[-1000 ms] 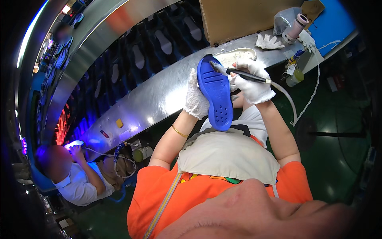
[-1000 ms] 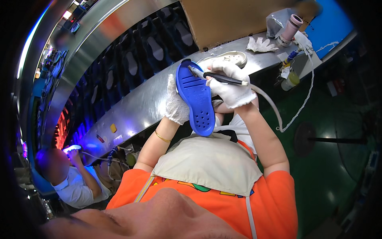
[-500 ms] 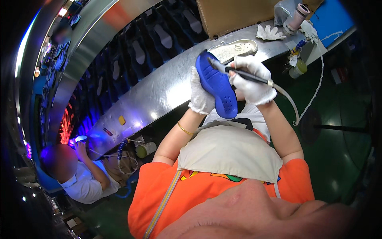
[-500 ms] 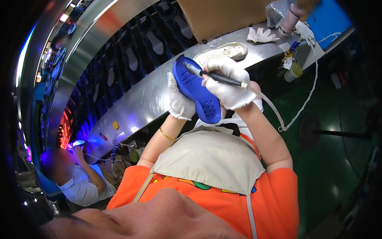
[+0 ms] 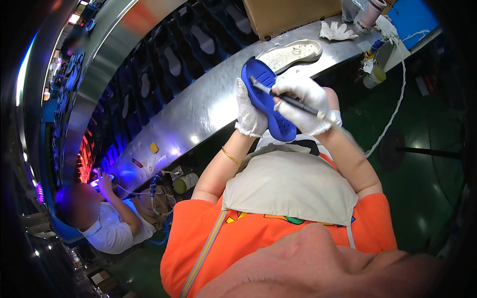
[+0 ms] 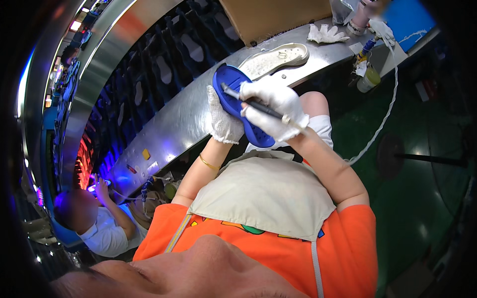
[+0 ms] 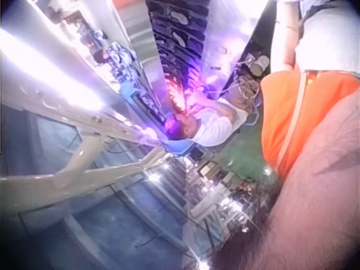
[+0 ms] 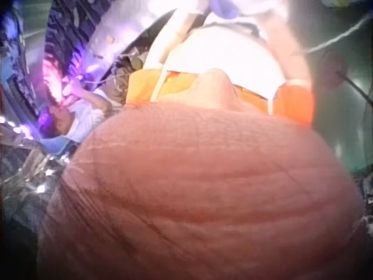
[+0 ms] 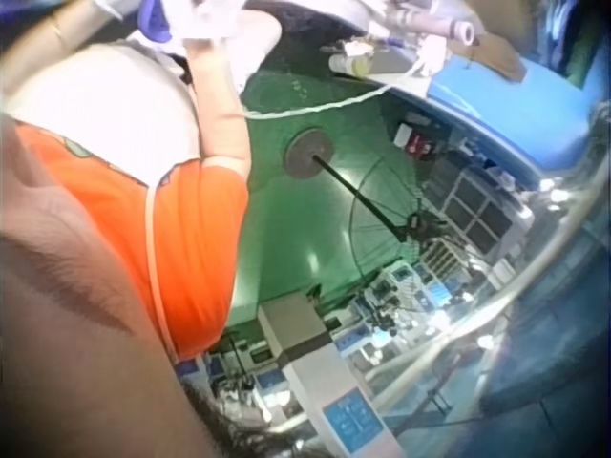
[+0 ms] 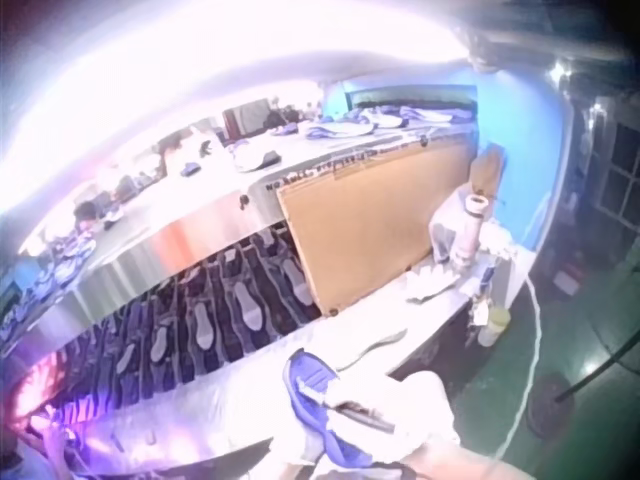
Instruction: The person uses a handheld rotary tool to trim and smooth the bottom of blue slip-on shoes. They repeatedly pick up shoes from a nearby surface, hold them with gloved hands, and run the tool along the sole before placing the shoes back down.
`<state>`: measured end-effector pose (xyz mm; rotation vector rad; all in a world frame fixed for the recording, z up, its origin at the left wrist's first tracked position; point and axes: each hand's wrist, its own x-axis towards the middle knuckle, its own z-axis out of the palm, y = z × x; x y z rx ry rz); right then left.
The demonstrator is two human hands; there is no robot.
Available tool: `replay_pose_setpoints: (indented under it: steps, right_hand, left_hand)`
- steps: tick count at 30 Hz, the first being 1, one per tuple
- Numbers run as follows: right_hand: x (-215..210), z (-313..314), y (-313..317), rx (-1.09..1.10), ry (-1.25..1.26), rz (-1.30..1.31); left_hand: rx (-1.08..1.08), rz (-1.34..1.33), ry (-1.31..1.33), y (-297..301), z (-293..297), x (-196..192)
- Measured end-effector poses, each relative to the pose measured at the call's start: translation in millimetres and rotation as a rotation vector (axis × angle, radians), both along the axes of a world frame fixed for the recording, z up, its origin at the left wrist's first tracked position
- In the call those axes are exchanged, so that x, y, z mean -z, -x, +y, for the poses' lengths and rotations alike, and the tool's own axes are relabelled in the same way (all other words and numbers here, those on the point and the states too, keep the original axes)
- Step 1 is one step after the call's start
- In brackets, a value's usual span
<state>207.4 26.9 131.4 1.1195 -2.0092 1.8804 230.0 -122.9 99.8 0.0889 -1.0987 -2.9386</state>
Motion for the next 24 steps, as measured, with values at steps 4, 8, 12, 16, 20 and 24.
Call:
replay_pose_setpoints:
  steps: [4, 8, 12, 16, 20, 24]
  right_hand:
    - [1, 1, -15, -0.082, 0.085, -0.187]
    - [4, 6, -15, -0.031, 0.023, 0.055]
    - [11, 10, -34, -0.115, 0.049, -0.243]
    - [37, 30, -30, -0.191, 0.205, -0.577]
    - [26, 25, -39, -0.063, 0.056, -0.345]
    - [34, 22, -25, -0.182, 0.225, -0.605]
  left_hand:
    - [0.04, -0.066, -0.069, -4, -11, -2]
    - [0.102, -0.111, -0.084, -5, -16, -3]
    - [0.282, -0.004, 0.067, -12, -21, -5]
    - [0.381, -0.101, 0.037, -38, -16, 3]
    - [0.406, -0.101, 0.172, -37, -11, 7]
    - [0.239, -0.049, 0.069, -19, -6, -3]
